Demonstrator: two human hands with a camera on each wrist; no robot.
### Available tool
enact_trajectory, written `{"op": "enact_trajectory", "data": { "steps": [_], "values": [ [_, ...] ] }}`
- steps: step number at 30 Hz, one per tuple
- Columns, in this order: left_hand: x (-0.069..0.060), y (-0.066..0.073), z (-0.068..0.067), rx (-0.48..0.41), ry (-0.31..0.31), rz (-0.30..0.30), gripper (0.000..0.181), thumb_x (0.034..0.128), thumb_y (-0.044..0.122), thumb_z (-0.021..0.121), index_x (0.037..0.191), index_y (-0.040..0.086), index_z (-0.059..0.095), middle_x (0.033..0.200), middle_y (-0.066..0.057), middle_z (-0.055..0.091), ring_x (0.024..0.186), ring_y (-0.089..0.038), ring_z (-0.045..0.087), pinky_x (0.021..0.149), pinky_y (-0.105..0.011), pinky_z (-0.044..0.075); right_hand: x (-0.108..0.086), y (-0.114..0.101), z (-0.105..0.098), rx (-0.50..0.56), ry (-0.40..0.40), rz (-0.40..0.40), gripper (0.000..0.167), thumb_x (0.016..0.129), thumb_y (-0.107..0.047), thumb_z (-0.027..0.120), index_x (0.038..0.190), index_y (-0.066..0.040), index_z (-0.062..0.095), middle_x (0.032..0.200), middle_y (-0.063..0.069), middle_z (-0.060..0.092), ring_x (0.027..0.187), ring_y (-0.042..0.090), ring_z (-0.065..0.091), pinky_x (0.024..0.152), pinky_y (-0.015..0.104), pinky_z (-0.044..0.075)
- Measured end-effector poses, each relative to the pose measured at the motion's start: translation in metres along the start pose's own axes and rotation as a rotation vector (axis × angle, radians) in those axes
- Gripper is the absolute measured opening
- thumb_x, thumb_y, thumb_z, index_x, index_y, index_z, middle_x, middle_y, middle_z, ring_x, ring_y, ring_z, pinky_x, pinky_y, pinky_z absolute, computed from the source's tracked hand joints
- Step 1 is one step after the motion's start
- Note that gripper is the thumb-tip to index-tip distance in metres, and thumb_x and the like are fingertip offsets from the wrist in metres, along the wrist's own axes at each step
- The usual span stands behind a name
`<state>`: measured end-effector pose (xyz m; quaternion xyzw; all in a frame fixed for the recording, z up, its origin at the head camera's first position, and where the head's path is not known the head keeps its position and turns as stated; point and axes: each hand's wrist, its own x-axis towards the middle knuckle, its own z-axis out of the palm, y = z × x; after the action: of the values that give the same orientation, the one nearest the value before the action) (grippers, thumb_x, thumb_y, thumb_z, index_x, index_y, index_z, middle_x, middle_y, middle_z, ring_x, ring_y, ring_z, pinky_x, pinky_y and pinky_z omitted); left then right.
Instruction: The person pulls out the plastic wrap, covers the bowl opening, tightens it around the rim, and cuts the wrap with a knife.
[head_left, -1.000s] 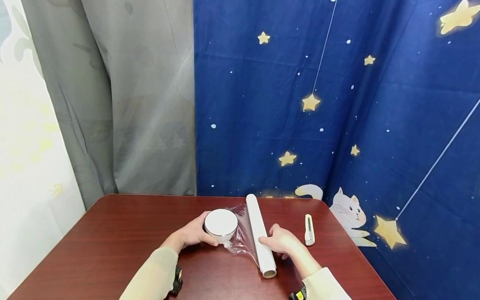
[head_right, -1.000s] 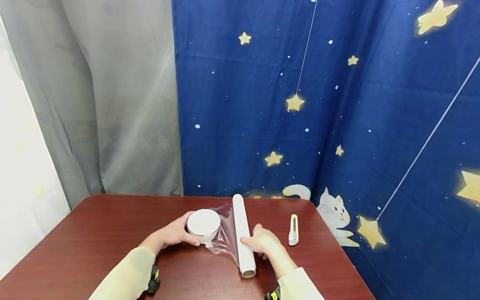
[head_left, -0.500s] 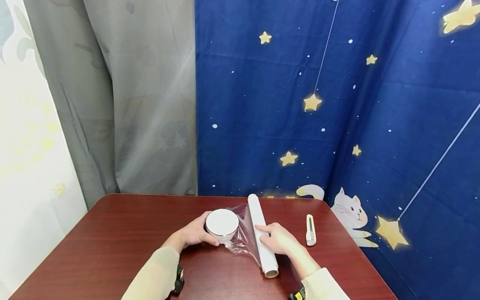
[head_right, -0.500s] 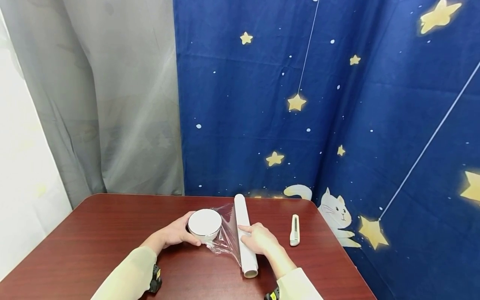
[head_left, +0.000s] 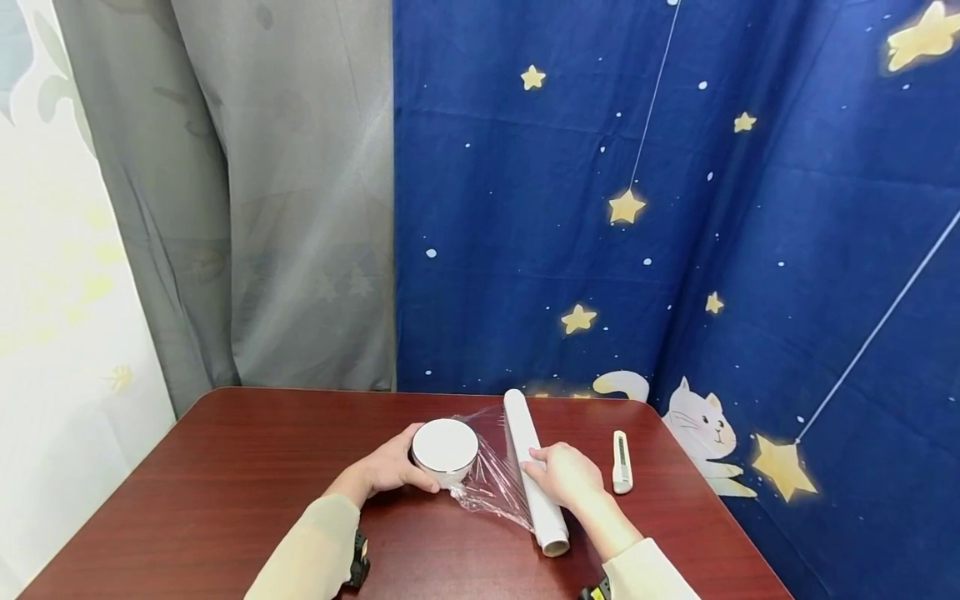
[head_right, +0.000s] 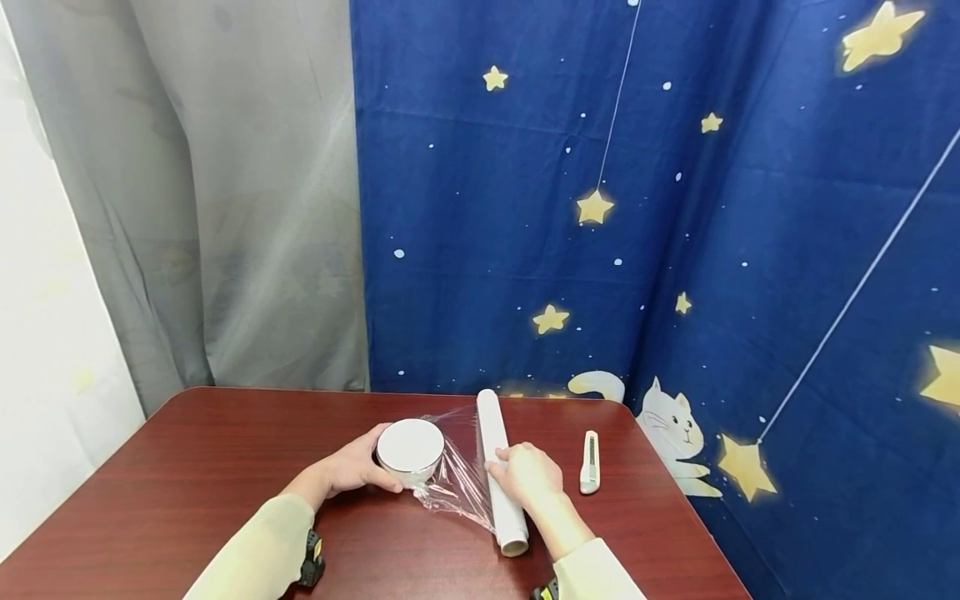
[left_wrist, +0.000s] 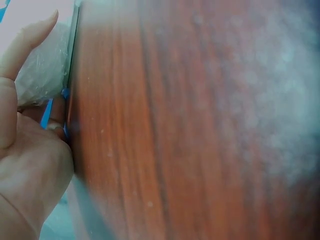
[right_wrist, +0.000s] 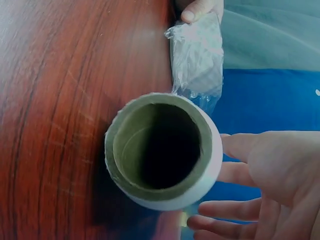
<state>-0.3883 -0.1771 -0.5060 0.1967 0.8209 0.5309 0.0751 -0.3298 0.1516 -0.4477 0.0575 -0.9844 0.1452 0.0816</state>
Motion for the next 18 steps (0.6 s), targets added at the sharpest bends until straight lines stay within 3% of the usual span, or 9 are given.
{"op": "enact_trajectory", "data": {
  "steps": [7,12,18],
  "values": [
    [-0.001,0.003,0.001,0.01,0.006,0.003,0.108,0.0659,0.008,0.102,0.158,0.005,0.046,0.146,-0.014,0.066,0.134,-0.028,0.058,0.119,-0.046,0.041,0.0,0.004,0.001,-0.067,0.048,0.013,0.042,0.098,-0.045,0.079,0.129,-0.018,0.083,0.125,0.014,0.081,0.106,0.036,0.078,0.078,0.051,0.061],
    [-0.001,0.002,0.002,0.01,0.006,0.006,0.109,0.066,0.009,0.102,0.159,0.004,0.045,0.147,-0.016,0.065,0.134,-0.028,0.058,0.118,-0.043,0.042,-0.001,0.011,0.003,-0.112,0.088,0.006,0.044,0.093,-0.046,0.084,0.122,-0.013,0.084,0.111,0.016,0.082,0.09,0.035,0.077,0.07,0.05,0.06],
    [-0.003,0.003,0.003,0.01,0.006,0.011,0.109,0.0656,0.009,0.102,0.159,0.003,0.045,0.147,-0.017,0.066,0.133,-0.028,0.059,0.116,-0.039,0.042,-0.001,0.019,0.001,-0.116,0.048,-0.003,0.042,0.096,-0.041,0.082,0.117,-0.005,0.082,0.106,0.018,0.078,0.093,0.035,0.075,0.081,0.051,0.061]
  ]
}}
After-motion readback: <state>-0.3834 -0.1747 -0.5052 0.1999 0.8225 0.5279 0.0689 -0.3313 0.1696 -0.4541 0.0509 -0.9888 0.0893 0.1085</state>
